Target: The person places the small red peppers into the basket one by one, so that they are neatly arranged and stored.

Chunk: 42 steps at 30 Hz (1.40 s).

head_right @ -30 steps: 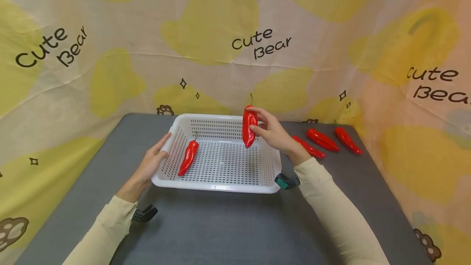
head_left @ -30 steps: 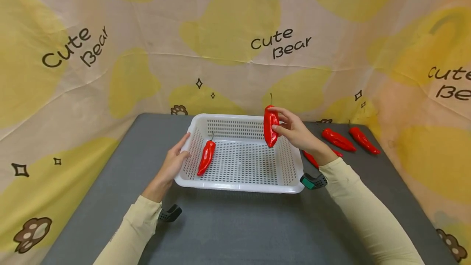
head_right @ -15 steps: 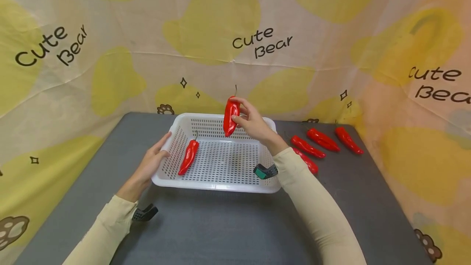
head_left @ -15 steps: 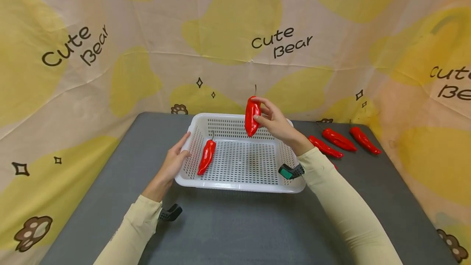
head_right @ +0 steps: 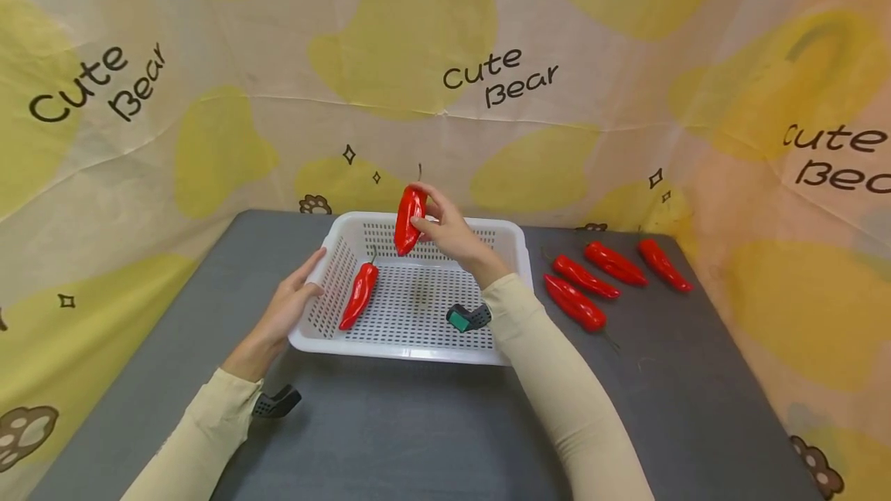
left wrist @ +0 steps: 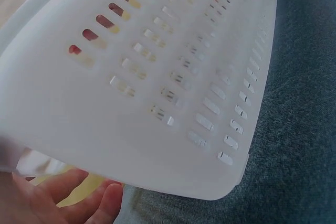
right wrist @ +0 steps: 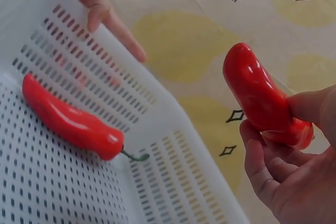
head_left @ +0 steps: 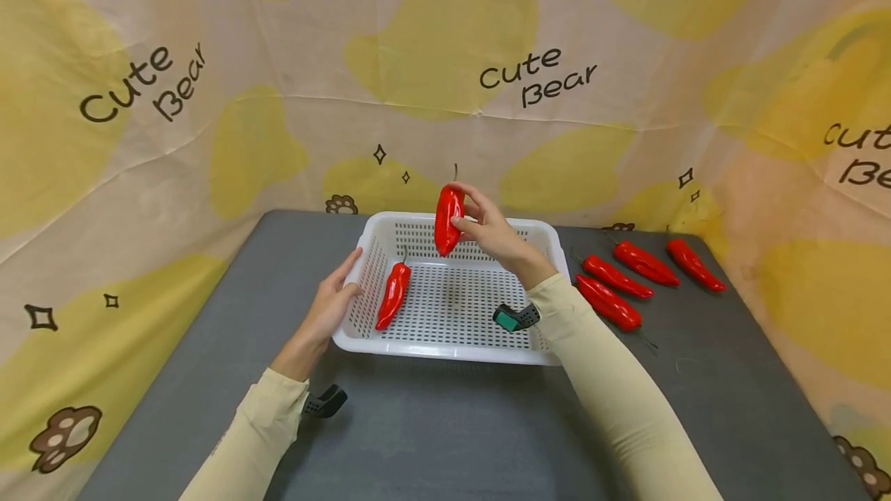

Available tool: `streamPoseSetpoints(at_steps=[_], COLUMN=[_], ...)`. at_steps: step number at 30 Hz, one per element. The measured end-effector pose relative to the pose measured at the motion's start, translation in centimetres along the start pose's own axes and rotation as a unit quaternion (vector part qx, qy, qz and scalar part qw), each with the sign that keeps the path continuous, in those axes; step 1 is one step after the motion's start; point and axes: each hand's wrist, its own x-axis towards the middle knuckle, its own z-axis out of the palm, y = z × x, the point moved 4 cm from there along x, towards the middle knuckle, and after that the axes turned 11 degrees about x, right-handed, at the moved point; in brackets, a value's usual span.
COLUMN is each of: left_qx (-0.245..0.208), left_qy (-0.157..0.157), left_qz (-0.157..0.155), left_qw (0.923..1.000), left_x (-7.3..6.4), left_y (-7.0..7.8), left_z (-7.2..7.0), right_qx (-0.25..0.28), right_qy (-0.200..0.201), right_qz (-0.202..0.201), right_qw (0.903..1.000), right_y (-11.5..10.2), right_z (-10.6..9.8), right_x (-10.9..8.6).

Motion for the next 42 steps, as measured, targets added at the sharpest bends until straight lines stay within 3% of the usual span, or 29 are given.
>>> streamPoseSetpoints(at_steps=[10, 16, 30, 36, 42], left_qx=[-0.008, -0.005, 0.019, 0.024, 0.037], left_qy=[0.0, 0.0, 0.013, 0.016, 0.019], left_qz=[0.006, 0.008, 0.034, 0.064, 0.069], left_qw=[0.9999, 1.0, 0.9991, 0.9975, 0.9967], left_x=[0.2, 0.2, -0.2, -0.2, -0.2], left_y=[0.2, 0.2, 0.8, 1.1, 0.9], left_z=[0.0, 0.1, -0.2, -0.1, 0.0], right_qx=[0.052, 0.026, -0.004, -0.016, -0.013], right_qy=[0.023, 0.026, -0.022, -0.044, -0.06], right_qz=[0.039, 0.087, 0.145, 0.151, 0.154], right_qw=[0.9976, 0.9956, 0.9891, 0.9874, 0.9862], right_y=[0.8, 2.2, 3.9, 4.6, 5.4], right_z=[1.6, 2.4, 1.9, 2.0, 2.1], right_x=[1.5, 1.8, 1.3, 1.2, 1.1])
